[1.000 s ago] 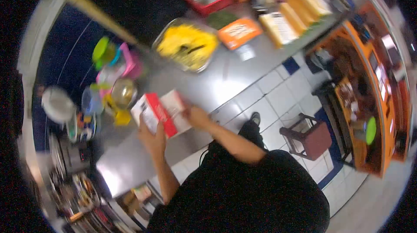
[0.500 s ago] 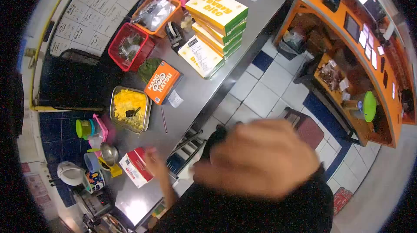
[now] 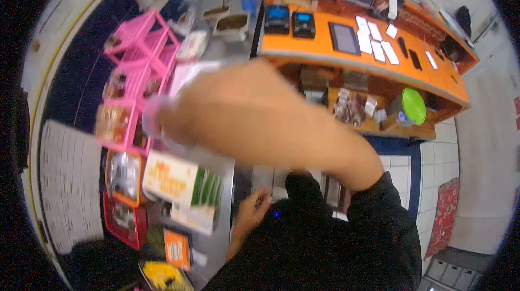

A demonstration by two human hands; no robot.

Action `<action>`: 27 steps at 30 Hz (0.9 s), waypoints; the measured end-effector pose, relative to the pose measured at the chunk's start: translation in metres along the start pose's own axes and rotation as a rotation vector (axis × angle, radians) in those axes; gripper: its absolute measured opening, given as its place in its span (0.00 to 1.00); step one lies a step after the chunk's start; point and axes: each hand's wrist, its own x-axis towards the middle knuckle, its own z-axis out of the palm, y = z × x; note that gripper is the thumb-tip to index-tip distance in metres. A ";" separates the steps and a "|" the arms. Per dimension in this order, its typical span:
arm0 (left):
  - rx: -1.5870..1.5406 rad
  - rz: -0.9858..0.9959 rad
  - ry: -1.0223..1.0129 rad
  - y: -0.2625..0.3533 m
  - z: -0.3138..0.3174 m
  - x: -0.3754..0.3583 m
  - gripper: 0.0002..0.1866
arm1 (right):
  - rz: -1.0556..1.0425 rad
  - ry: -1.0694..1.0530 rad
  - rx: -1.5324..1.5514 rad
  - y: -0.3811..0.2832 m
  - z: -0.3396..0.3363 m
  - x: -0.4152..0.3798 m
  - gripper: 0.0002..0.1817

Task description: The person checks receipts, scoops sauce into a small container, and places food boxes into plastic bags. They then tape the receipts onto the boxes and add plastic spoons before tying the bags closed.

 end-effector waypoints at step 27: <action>-0.497 -0.318 0.898 0.152 0.033 0.390 0.16 | 0.269 -0.452 0.135 0.920 0.166 0.084 0.16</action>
